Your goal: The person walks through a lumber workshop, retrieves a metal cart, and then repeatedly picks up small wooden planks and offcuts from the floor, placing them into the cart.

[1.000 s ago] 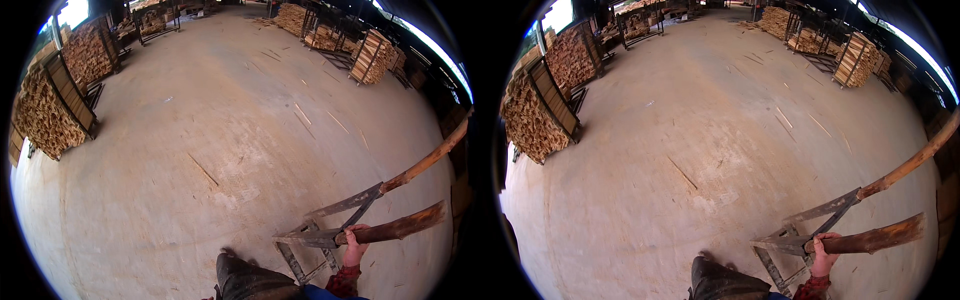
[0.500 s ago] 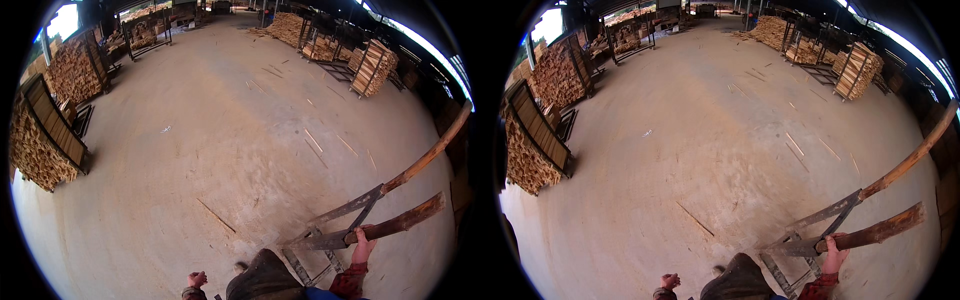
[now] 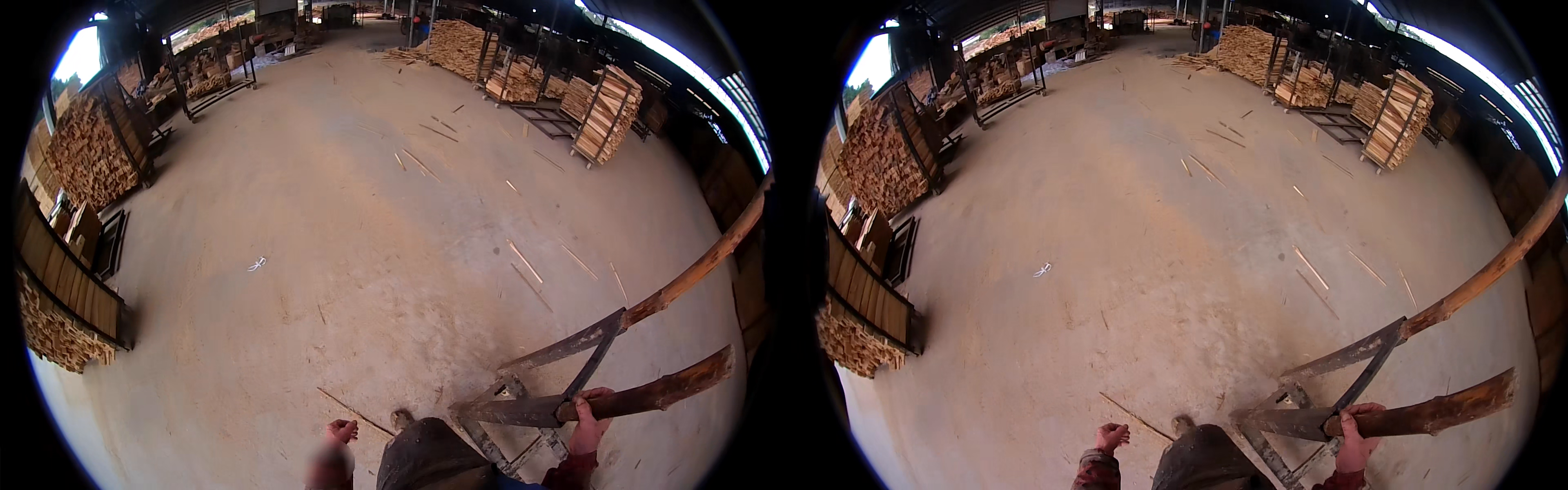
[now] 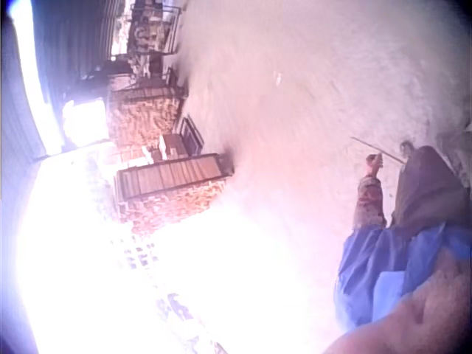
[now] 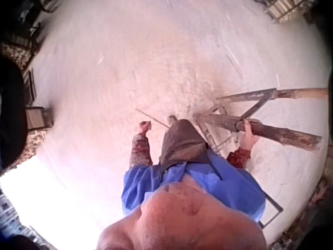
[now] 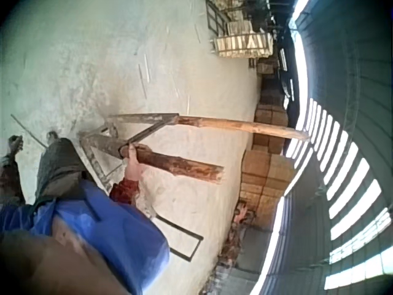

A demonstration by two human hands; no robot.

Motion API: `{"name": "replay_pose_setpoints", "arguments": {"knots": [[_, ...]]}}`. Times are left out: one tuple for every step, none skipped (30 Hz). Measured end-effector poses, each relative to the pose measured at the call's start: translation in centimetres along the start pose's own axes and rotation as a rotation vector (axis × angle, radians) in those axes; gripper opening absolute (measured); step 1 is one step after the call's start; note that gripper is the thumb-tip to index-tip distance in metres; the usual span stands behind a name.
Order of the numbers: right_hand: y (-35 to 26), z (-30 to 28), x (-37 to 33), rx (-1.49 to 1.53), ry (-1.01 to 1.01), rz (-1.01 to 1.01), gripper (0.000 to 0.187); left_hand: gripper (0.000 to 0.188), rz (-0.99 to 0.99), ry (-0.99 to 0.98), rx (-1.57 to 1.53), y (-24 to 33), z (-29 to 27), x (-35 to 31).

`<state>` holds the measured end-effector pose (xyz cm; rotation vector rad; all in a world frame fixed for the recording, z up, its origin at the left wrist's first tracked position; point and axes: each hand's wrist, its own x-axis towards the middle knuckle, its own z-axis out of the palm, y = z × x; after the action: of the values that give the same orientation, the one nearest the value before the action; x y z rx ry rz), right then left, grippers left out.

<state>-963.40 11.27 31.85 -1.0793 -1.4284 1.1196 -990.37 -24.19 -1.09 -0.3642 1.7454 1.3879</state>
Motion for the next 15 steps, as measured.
{"name": "replay_pose_setpoints", "arguments": {"knots": [[-0.7, 3.1, 1.5, 0.002, 0.012, 0.023, 0.033, 0.024, -0.038, 0.006, -0.038, 0.7, -0.6, 0.7], [-1.5, 6.8, 2.8, 0.011, 0.020, 0.049, 0.033, 0.025, -0.047, 0.035, -0.093, 0.9, -2.3, 1.8], [-2.0, 10.1, 4.1, 0.023, 0.025, 0.078, 0.033, 0.026, -0.053, 0.070, -0.149, 1.2, -4.2, 2.8], [-1.7, 12.5, 5.5, 0.012, -0.040, 0.084, 0.034, 0.025, -0.114, 0.103, -0.166, 1.3, -6.0, 3.6], [-1.8, 15.4, 6.5, 0.018, -0.040, 0.085, 0.034, 0.025, -0.189, 0.135, -0.169, 1.6, -7.6, 3.9], [-2.1, 18.4, 7.5, 0.023, -0.037, 0.083, 0.034, 0.025, -0.266, 0.163, -0.180, 1.7, -9.1, 4.1], [-2.3, 21.5, 8.5, 0.029, -0.036, 0.081, 0.034, 0.026, -0.327, 0.180, -0.187, 1.6, -10.5, 4.1], [-2.5, 24.7, 9.7, 0.034, -0.038, 0.084, 0.034, 0.027, -0.385, 0.197, -0.193, 1.8, -11.8, 4.4], [-2.3, 27.7, 10.6, 0.038, -0.040, 0.074, 0.033, 0.028, -0.419, 0.196, -0.192, 2.3, -12.7, 5.1], [-2.0, 31.3, 11.4, 0.061, -0.052, 0.067, 0.033, 0.028, -0.102, 0.086, 0.010, 0.2, -16.0, 5.7], [-1.7, 34.7, 12.1, 0.065, -0.052, 0.051, 0.032, 0.029, 0.223, 0.014, 0.190, 0.6, -17.4, 6.3], [-1.9, 38.1, 13.1, 0.059, -0.042, 0.020, 0.030, 0.029, -0.151, 0.101, 0.023, 1.6, -18.9, 8.3], [-2.0, 41.0, 13.7, 0.035, -0.009, 0.000, 0.030, 0.029, -0.514, 0.230, -0.181, 3.5, -19.1, 10.2], [-2.0, 44.1, 14.5, 0.036, 0.016, -0.005, 0.030, 0.030, -0.499, 0.232, -0.204, 5.8, -20.8, 12.9], [-2.0, 47.3, 15.2, 0.036, 0.042, -0.011, 0.029, 0.030, -0.484, 0.233, -0.228, 8.3, -22.6, 15.8]]}}
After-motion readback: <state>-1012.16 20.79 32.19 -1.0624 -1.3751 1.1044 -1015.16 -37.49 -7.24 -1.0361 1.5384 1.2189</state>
